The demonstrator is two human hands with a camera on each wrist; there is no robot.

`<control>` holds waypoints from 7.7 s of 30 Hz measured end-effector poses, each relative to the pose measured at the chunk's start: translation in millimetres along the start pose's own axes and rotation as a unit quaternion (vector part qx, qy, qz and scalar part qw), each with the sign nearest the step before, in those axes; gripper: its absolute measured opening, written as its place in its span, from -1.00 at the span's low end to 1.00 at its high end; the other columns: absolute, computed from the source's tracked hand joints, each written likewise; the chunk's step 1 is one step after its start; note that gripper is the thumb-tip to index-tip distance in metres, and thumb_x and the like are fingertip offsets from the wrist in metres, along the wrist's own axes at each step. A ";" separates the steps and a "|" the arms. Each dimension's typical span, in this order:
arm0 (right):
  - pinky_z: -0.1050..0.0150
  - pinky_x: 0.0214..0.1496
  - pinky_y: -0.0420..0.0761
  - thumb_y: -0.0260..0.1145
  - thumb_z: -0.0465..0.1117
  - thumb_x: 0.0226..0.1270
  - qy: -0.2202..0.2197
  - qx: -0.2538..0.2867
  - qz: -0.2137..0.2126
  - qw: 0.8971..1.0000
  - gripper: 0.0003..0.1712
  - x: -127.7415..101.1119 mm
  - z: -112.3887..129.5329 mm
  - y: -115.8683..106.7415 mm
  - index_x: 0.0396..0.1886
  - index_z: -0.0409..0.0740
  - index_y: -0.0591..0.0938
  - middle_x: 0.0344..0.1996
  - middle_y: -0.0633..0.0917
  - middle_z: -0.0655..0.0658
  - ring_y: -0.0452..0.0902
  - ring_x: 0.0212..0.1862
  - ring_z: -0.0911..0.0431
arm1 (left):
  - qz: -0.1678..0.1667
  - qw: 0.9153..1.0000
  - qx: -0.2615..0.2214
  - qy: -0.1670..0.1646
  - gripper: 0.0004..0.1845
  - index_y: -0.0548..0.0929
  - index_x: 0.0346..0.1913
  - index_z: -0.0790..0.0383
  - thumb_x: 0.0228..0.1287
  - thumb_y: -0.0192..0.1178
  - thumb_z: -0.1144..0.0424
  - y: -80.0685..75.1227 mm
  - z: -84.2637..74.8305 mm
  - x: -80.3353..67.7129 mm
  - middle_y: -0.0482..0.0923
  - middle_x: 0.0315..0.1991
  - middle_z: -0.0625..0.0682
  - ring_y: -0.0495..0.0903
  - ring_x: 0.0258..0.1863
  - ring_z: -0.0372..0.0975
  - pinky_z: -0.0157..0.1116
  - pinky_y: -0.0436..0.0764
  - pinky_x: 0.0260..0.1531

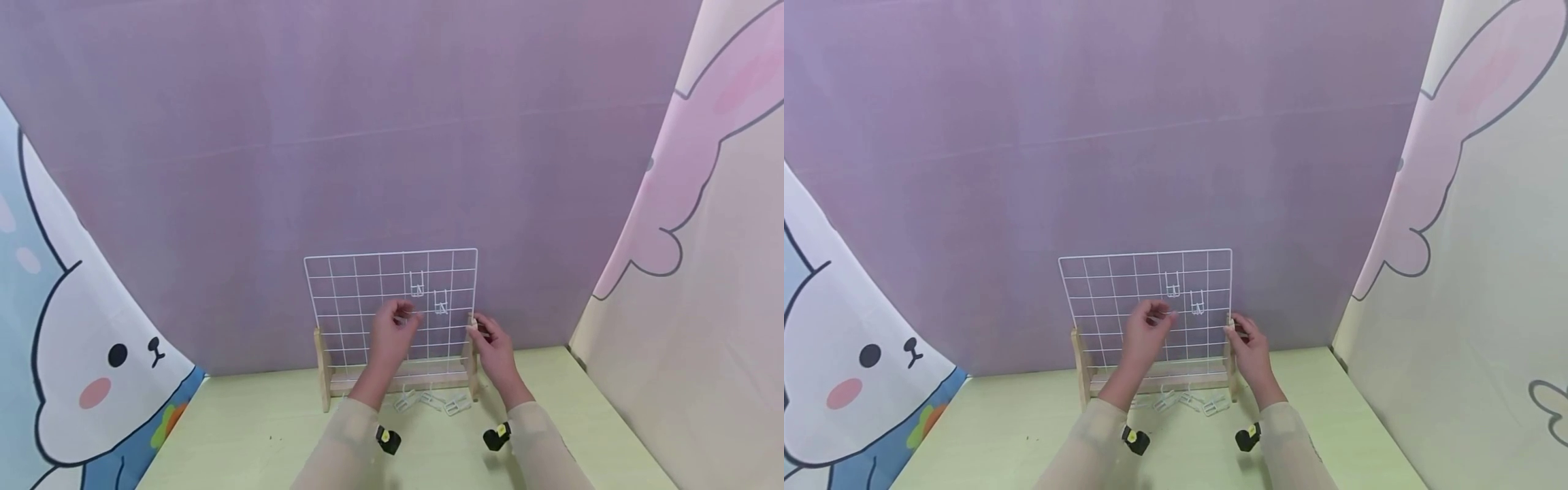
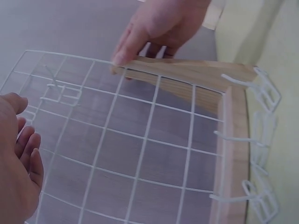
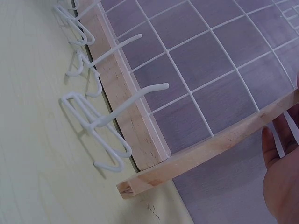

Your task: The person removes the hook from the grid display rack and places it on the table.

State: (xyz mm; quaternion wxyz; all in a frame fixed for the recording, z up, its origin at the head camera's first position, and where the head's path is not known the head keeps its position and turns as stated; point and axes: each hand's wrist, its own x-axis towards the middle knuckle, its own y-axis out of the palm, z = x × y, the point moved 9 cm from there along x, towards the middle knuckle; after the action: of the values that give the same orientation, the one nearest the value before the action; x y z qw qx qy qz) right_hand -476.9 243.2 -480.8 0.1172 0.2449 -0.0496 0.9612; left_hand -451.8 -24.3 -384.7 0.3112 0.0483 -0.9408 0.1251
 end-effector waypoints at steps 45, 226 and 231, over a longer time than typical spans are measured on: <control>0.45 0.03 0.71 0.39 -0.28 0.66 0.010 -0.012 0.005 1.000 -0.59 1.6 -1.1 -0.9 0.40 -0.25 0.68 0.20 0.68 -0.32 0.64 0.07 0.14 | 0.003 0.998 0.029 0.063 -0.83 0.81 -0.03 0.26 0.39 0.51 0.33 -1.8 -45.8 29.8 0.67 -0.06 -0.01 0.66 0.00 -0.10 -0.13 0.64 -0.01; 0.48 0.02 0.70 0.36 -0.42 0.62 0.005 0.021 0.020 1.000 -0.57 -11.7 40.1 2.8 0.38 -0.45 0.63 0.21 0.64 -0.50 0.63 -0.01 0.30 | 0.161 0.979 0.070 -0.103 -0.87 0.78 -0.23 0.08 0.41 0.50 0.38 -93.5 111.1 -104.0 0.73 -0.30 -0.14 0.66 -0.31 -0.25 -0.36 0.72 -0.25; 0.49 0.01 0.70 0.36 -0.43 0.62 0.008 0.018 0.020 1.000 -0.56 -11.7 38.5 3.3 0.39 -0.47 0.62 0.22 0.64 -0.51 0.63 -0.02 0.29 | 0.169 0.979 0.075 -0.087 -0.86 0.78 -0.24 0.09 0.39 0.50 0.41 -94.4 112.3 -108.1 0.73 -0.31 -0.13 0.65 -0.33 -0.28 -0.36 0.73 -0.26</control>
State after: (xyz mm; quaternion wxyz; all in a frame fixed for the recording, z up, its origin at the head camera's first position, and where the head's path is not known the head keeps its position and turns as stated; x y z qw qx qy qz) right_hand -450.1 231.9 -452.8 0.0935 0.2382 -0.0364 0.9660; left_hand -413.7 -143.8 -517.0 0.1976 -0.0771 -0.9469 0.2418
